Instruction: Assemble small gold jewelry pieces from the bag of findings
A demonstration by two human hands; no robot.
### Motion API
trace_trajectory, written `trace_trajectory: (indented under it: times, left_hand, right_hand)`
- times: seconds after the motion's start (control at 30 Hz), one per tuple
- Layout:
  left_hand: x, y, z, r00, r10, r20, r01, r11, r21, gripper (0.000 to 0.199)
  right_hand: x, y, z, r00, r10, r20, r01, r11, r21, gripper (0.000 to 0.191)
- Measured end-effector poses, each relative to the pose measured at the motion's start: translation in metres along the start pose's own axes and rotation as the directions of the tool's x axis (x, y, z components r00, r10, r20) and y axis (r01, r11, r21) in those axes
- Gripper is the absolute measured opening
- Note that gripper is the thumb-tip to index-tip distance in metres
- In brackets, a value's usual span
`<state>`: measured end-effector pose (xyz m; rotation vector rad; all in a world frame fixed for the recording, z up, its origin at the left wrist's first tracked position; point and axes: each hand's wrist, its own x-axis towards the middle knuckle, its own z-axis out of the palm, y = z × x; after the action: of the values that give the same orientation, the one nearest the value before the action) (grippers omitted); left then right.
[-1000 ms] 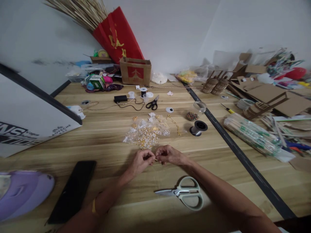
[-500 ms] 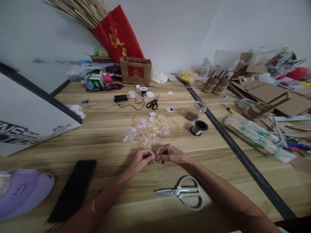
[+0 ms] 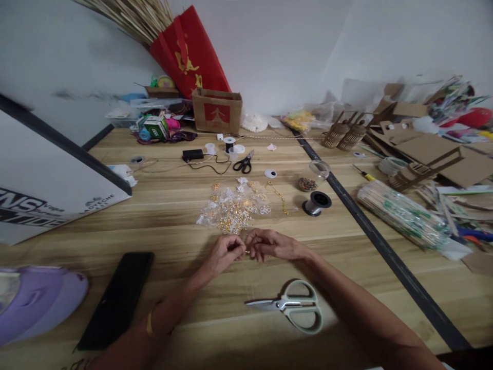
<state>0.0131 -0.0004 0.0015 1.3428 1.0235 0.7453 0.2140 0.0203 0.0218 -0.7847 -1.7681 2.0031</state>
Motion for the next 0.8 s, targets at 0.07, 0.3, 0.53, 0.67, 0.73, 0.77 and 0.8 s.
trace_trajectory:
  times: [0.07, 0.3, 0.53, 0.67, 0.73, 0.77, 0.8]
  left_hand:
    - [-0.0002, 0.0004, -0.0003, 1.0, 0.022, -0.016, -0.022, 0.999, 0.024, 0.022]
    - [0.0018, 0.0, -0.0022, 0.992, 0.119, -0.052, -0.116, 0.991, 0.064, 0.019]
    - [0.0009, -0.0005, 0.0013, 1.0, 0.006, 0.002, -0.005, 0.997, -0.072, 0.027]
    - [-0.0007, 0.0025, 0.0028, 0.998, -0.058, 0.028, 0.062, 0.987, -0.15, 0.031]
    - [-0.0011, 0.0032, 0.0029, 0.997, -0.071, 0.04, 0.077, 0.983, -0.167, 0.032]
    - [-0.0012, 0.0031, 0.0031, 0.996, -0.074, 0.048, 0.081, 0.982, -0.169, 0.033]
    - [-0.0011, 0.0026, 0.0033, 0.996, -0.075, 0.054, 0.083, 0.982, -0.167, 0.033]
  right_hand:
    - [-0.0008, 0.0018, -0.0002, 1.0, -0.004, -0.009, 0.004, 0.999, -0.038, 0.029]
    - [-0.0006, 0.005, 0.0011, 0.999, -0.033, -0.033, 0.027, 0.988, -0.151, 0.035]
    - [-0.0014, 0.0017, 0.004, 0.997, -0.045, -0.061, 0.027, 0.96, -0.277, 0.031]
    - [-0.0022, -0.002, 0.0069, 0.995, -0.063, -0.082, 0.029, 0.931, -0.365, 0.027]
    - [-0.0021, -0.0034, 0.0081, 0.994, -0.067, -0.081, 0.033, 0.928, -0.37, 0.025]
    - [-0.0019, -0.0038, 0.0086, 0.995, -0.069, -0.078, 0.035, 0.929, -0.369, 0.024]
    - [-0.0016, -0.0037, 0.009, 0.994, -0.07, -0.08, 0.035, 0.929, -0.369, 0.024]
